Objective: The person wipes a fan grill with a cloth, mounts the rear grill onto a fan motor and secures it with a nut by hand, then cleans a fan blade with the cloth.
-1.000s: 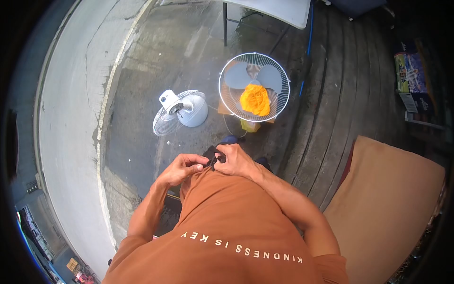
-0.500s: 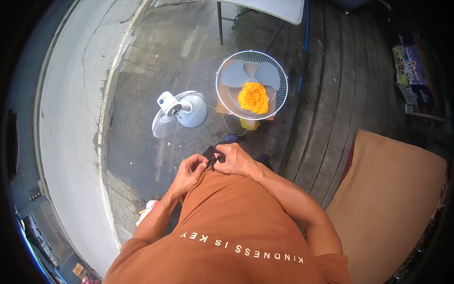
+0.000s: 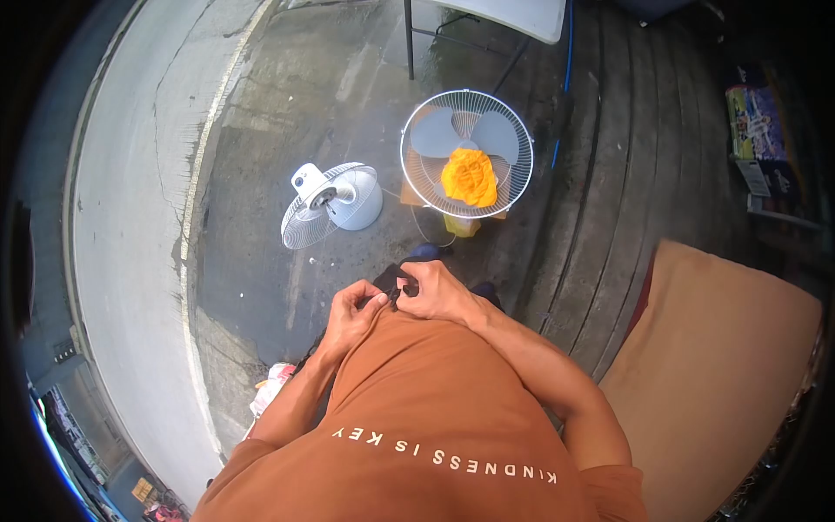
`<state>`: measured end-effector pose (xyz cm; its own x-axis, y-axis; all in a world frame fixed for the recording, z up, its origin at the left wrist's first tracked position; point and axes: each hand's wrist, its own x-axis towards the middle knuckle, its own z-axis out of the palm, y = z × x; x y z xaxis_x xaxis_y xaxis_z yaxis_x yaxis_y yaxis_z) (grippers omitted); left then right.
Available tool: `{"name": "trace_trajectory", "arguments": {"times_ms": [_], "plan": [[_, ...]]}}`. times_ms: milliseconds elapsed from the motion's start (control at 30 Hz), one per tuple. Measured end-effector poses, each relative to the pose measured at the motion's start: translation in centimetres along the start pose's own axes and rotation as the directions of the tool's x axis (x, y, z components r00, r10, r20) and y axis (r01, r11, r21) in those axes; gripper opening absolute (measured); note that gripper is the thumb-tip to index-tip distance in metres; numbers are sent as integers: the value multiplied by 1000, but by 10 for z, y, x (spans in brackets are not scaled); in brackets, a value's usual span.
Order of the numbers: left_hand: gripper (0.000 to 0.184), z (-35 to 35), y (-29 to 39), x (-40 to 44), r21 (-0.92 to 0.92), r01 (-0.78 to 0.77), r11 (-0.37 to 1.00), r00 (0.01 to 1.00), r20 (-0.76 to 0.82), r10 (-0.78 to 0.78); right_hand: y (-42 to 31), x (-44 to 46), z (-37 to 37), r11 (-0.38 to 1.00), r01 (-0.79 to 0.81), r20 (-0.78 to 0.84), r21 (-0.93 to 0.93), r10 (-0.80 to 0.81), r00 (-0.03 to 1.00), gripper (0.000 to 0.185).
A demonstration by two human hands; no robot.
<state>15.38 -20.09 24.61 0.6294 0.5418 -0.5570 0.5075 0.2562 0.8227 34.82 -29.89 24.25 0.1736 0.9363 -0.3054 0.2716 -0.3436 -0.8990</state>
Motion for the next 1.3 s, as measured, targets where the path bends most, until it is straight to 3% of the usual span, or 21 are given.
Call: {"name": "trace_trajectory", "arguments": {"times_ms": [100,167,267,367,467,567,767,1067,1300], "plan": [[17,2,-1,1,-10,0,1000,1000,-12,0,3,-3,-2,997,58,-5,54,-58,998,22],[17,2,-1,1,-32,24,999,1000,-8,-24,-4,-5,-7,995,50,16,88,-52,999,30],[17,2,-3,3,-79,79,994,997,12,-78,1,-7,-8,979,194,8,64,-195,981,46],[16,2,-7,3,-100,84,992,996,12,-83,-1,-5,-15,972,220,105,78,-228,968,55],[14,4,-18,3,-144,68,987,998,14,-67,7,-1,-16,955,292,194,47,-295,935,51],[11,4,-22,2,-194,94,976,996,22,-92,4,0,-19,967,253,305,-25,-234,923,46],[8,4,-45,4,-323,75,943,997,40,-66,1,5,-9,968,247,280,46,-250,927,39],[10,3,-42,0,-390,137,911,990,67,-120,-6,4,2,996,-5,289,84,-20,957,34],[12,0,-40,-1,-417,203,886,979,94,-180,0,8,-1,978,206,261,11,-202,944,33]]}}
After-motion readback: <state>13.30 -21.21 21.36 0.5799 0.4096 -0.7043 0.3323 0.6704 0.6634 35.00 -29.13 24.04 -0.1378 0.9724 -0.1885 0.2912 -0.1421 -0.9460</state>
